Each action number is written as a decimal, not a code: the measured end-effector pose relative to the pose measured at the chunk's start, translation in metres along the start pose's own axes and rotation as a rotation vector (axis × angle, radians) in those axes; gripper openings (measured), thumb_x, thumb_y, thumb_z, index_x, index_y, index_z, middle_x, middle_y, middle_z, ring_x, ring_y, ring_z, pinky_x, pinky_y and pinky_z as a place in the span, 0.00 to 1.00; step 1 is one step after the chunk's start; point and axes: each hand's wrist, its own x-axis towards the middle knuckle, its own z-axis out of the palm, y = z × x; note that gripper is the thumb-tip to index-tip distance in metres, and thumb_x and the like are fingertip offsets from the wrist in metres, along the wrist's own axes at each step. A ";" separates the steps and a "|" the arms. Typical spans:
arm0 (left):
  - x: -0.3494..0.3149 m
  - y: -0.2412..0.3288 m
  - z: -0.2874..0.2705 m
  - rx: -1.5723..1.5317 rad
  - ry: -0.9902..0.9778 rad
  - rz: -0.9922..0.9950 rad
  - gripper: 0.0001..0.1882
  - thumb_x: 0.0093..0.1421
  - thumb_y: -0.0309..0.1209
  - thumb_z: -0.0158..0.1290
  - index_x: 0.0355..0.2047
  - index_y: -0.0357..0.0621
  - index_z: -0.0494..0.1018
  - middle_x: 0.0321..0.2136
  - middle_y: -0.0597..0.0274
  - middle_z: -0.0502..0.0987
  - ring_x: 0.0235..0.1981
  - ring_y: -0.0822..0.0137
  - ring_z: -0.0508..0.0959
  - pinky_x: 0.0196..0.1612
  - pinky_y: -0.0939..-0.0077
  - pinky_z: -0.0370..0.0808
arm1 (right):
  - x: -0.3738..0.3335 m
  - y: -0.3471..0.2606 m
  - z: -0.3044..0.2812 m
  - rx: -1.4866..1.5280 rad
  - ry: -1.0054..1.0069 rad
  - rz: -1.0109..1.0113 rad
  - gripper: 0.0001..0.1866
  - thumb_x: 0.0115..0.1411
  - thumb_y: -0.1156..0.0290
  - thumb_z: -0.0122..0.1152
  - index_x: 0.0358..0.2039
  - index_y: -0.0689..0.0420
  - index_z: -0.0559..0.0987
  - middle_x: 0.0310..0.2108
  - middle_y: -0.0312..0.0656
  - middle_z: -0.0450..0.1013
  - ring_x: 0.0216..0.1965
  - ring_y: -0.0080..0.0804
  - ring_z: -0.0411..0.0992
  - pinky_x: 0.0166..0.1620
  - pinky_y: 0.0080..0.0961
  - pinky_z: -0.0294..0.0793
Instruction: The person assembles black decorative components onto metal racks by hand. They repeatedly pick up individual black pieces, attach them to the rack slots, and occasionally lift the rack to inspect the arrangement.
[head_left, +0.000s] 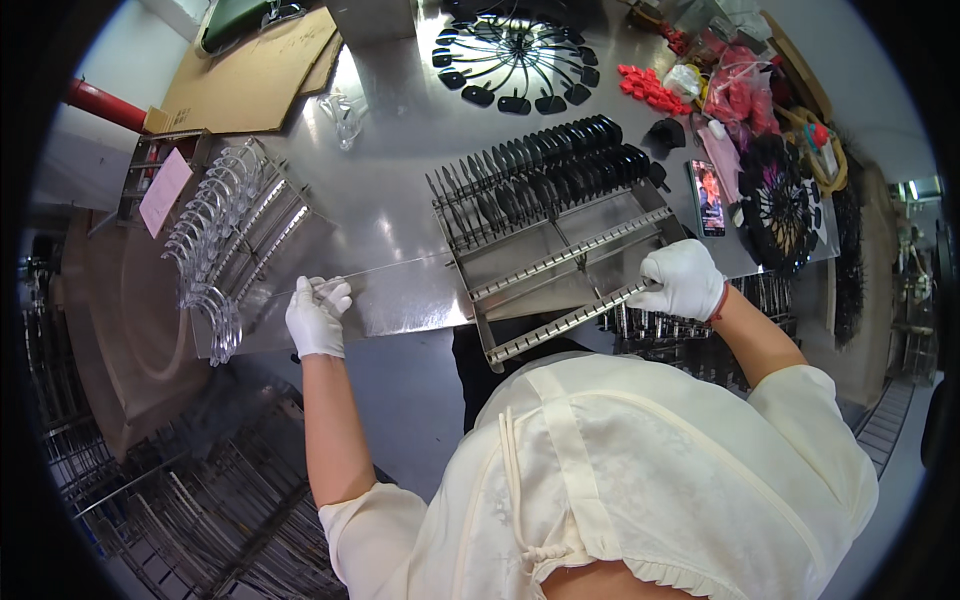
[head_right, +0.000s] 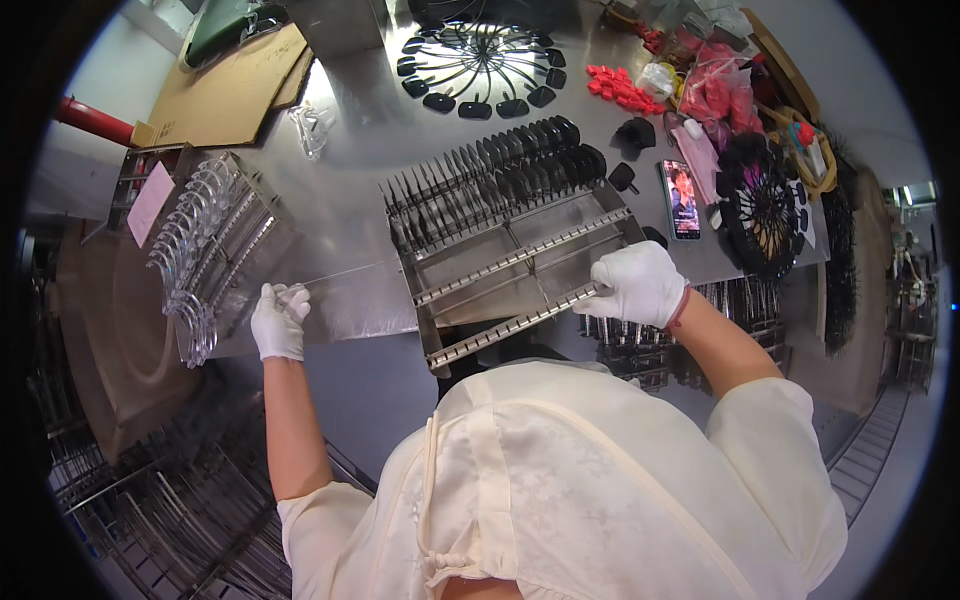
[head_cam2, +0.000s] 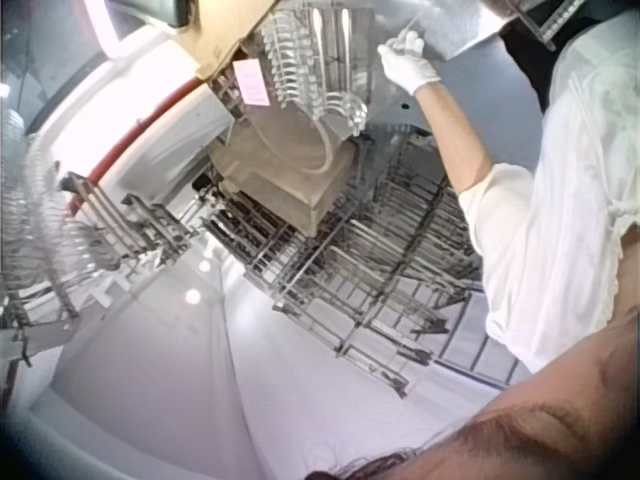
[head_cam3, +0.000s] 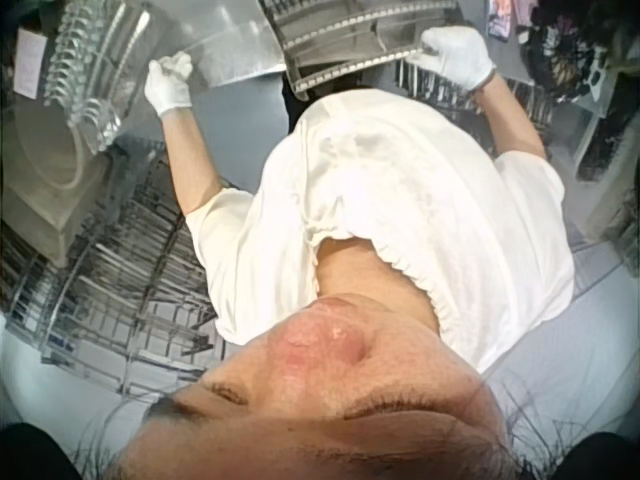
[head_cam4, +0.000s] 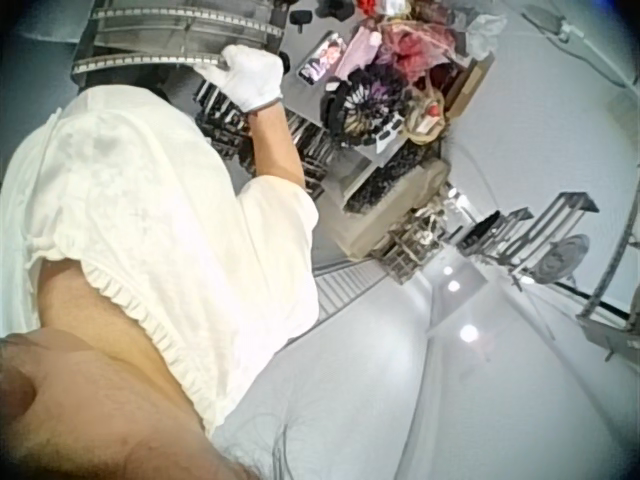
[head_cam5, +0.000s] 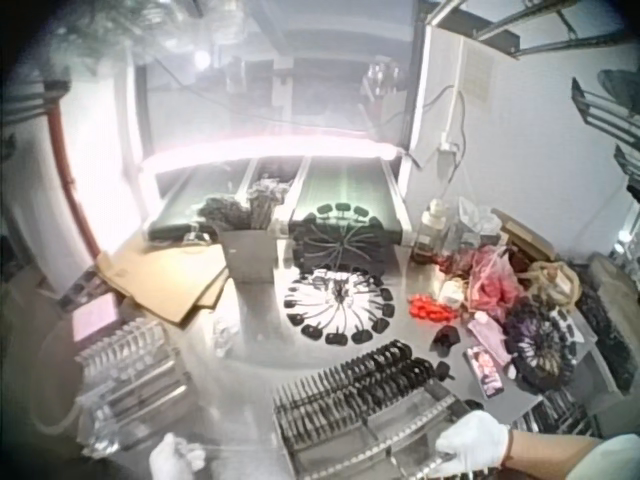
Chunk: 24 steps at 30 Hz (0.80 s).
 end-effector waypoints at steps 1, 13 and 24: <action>-0.002 0.001 0.001 0.027 0.006 0.002 0.18 0.77 0.42 0.43 0.42 0.37 0.71 0.35 0.43 0.82 0.32 0.56 0.85 0.28 0.69 0.82 | 0.000 0.000 -0.001 -0.004 -0.001 -0.005 0.27 0.50 0.43 0.72 0.15 0.53 0.75 0.16 0.42 0.70 0.20 0.44 0.73 0.26 0.37 0.72; -0.052 -0.050 0.118 -0.088 -0.331 -0.243 0.19 0.74 0.46 0.51 0.27 0.51 0.70 0.15 0.74 0.65 0.10 0.81 0.62 0.11 0.85 0.55 | 0.021 -0.022 0.003 -0.097 -0.019 0.011 0.27 0.55 0.41 0.66 0.18 0.52 0.77 0.16 0.42 0.72 0.21 0.45 0.75 0.27 0.40 0.73; 0.001 -0.040 0.127 0.495 -0.268 0.359 0.20 0.73 0.40 0.53 0.44 0.30 0.79 0.34 0.61 0.81 0.35 0.74 0.75 0.44 0.78 0.73 | 0.049 -0.034 0.049 -0.001 -0.022 0.165 0.28 0.58 0.38 0.61 0.22 0.53 0.81 0.20 0.44 0.77 0.24 0.46 0.79 0.30 0.42 0.77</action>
